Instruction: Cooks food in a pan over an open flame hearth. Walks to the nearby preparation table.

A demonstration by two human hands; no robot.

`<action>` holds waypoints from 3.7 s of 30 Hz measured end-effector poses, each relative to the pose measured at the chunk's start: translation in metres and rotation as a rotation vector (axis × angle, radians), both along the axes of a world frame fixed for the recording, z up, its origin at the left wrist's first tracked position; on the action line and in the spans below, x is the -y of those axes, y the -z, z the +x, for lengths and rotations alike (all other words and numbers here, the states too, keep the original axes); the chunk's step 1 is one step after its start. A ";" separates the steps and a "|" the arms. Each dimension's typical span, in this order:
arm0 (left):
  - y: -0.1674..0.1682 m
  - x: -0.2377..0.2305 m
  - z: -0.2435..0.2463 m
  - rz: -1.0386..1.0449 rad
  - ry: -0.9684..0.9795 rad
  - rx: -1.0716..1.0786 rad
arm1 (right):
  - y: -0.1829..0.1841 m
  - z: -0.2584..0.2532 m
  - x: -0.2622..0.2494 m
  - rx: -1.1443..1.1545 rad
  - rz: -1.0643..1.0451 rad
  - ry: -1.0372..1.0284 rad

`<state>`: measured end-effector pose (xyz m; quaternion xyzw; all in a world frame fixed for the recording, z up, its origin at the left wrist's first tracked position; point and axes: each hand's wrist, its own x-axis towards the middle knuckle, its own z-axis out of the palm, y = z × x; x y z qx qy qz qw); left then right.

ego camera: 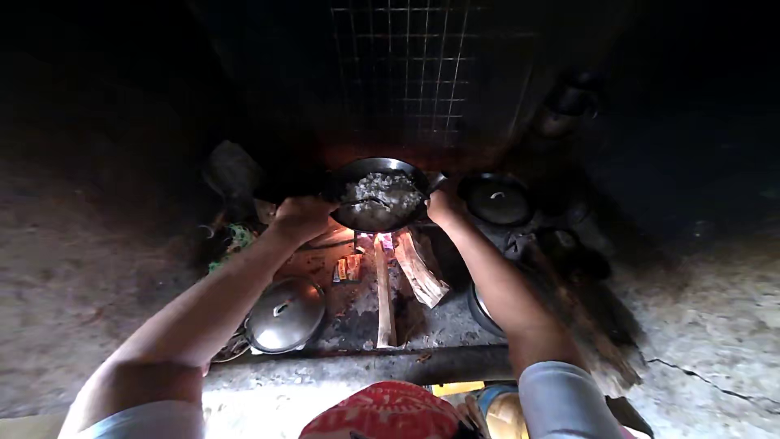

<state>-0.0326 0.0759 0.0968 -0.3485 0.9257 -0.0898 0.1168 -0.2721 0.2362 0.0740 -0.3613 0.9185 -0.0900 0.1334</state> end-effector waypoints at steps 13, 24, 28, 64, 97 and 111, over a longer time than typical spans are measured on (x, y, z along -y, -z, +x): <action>-0.013 -0.014 0.010 0.005 -0.036 -0.024 | 0.009 0.007 -0.003 0.067 0.068 0.010; -0.020 0.020 0.027 0.148 -0.117 -0.161 | 0.032 -0.009 -0.008 0.003 -0.089 -0.019; -0.042 0.026 0.052 0.116 -0.114 -0.050 | 0.033 -0.006 -0.006 0.013 -0.009 0.034; 0.030 0.042 -0.069 0.222 -0.252 -0.329 | -0.001 0.020 0.026 -0.008 0.070 0.069; 0.072 0.005 -0.059 0.305 -0.135 -0.251 | -0.006 -0.019 0.052 0.094 0.026 0.045; 0.035 0.090 -0.072 0.000 -0.265 -0.040 | -0.015 0.007 0.060 -0.041 0.102 0.030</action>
